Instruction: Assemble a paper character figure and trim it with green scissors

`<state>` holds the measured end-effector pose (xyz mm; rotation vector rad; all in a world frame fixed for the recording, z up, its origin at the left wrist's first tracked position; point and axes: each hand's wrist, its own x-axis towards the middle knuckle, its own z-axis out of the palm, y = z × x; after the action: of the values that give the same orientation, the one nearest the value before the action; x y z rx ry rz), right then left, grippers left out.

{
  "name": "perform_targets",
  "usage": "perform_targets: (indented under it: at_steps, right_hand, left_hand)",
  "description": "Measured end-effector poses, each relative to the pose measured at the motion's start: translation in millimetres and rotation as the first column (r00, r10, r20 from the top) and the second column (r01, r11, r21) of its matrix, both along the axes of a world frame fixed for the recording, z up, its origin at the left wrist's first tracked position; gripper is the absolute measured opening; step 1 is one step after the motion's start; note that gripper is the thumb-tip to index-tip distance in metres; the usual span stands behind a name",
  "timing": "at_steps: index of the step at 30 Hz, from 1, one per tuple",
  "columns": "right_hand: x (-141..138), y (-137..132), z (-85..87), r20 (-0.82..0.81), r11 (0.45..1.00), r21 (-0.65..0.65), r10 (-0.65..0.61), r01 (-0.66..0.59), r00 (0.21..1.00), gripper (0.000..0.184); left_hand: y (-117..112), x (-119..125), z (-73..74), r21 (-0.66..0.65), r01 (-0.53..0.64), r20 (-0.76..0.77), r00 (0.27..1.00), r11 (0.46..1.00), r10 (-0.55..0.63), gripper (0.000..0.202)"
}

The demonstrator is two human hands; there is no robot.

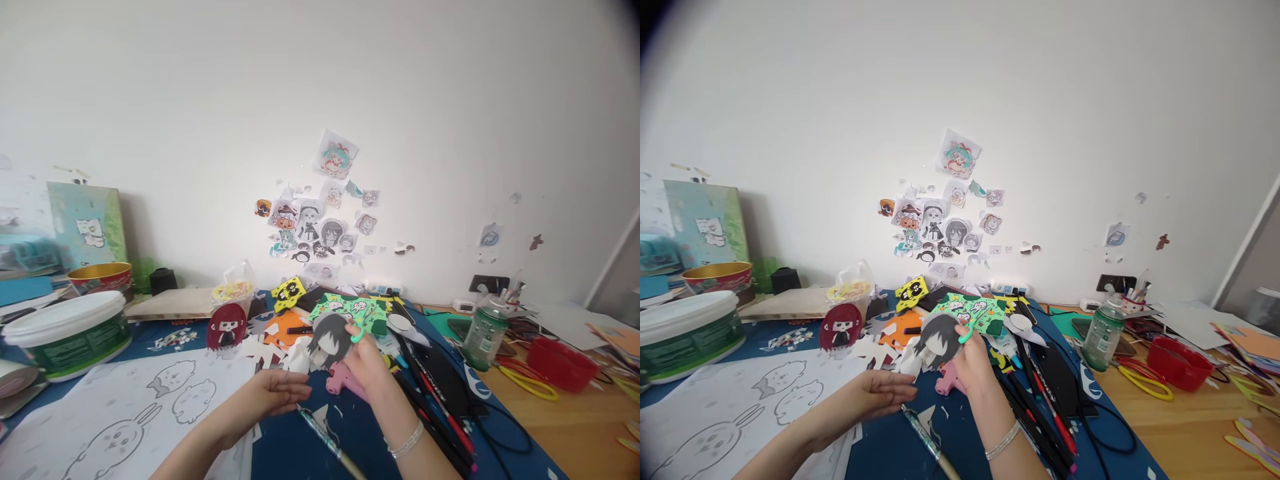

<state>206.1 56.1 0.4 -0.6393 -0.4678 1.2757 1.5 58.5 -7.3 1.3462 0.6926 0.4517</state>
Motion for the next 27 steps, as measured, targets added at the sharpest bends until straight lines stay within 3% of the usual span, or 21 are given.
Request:
perform_targets:
  at_steps: [3,6,11,15,19,22,27]
  right_hand:
    - [-4,-1,-0.2,-0.053,1.0,0.0,0.018,-0.018,0.998,0.021]
    - [-19,-4,-5.6,-0.088,0.997,0.01,0.079,-0.078,0.993,0.025]
    - [-41,-16,-7.8,-0.024,0.992,0.055,0.116,-0.115,0.993,0.033]
    - [-40,-21,-2.6,0.123,0.976,0.122,0.163,-0.178,0.979,0.034]
    - [-29,-18,0.8,0.349,0.987,0.104,0.081,-0.125,0.933,0.038]
    - [-24,-17,3.1,0.588,0.99,0.069,0.058,-0.122,0.807,0.04]
    - [-25,-23,8.8,0.756,0.929,0.102,0.16,-0.356,0.634,0.039]
  left_hand:
    - [-1,7,-3.0,0.012,-0.078,-0.052,0.996,0.997,0.078,0.041]
    - [0,15,-4.0,0.13,-0.171,-0.038,0.983,0.977,0.178,0.041]
    - [2,22,-4.1,0.362,-0.31,0.043,0.947,0.879,0.317,0.042]
    - [0,18,1.9,0.278,-0.314,0.089,0.949,0.908,0.301,0.046]
    - [0,8,10.6,0.225,-0.373,0.115,0.928,0.9,0.355,0.045]
    - [0,2,14.6,0.167,-0.376,0.176,0.921,0.911,0.348,0.043]
    - [-3,-2,19.8,0.032,-0.405,0.3,0.876,0.914,0.377,0.038]
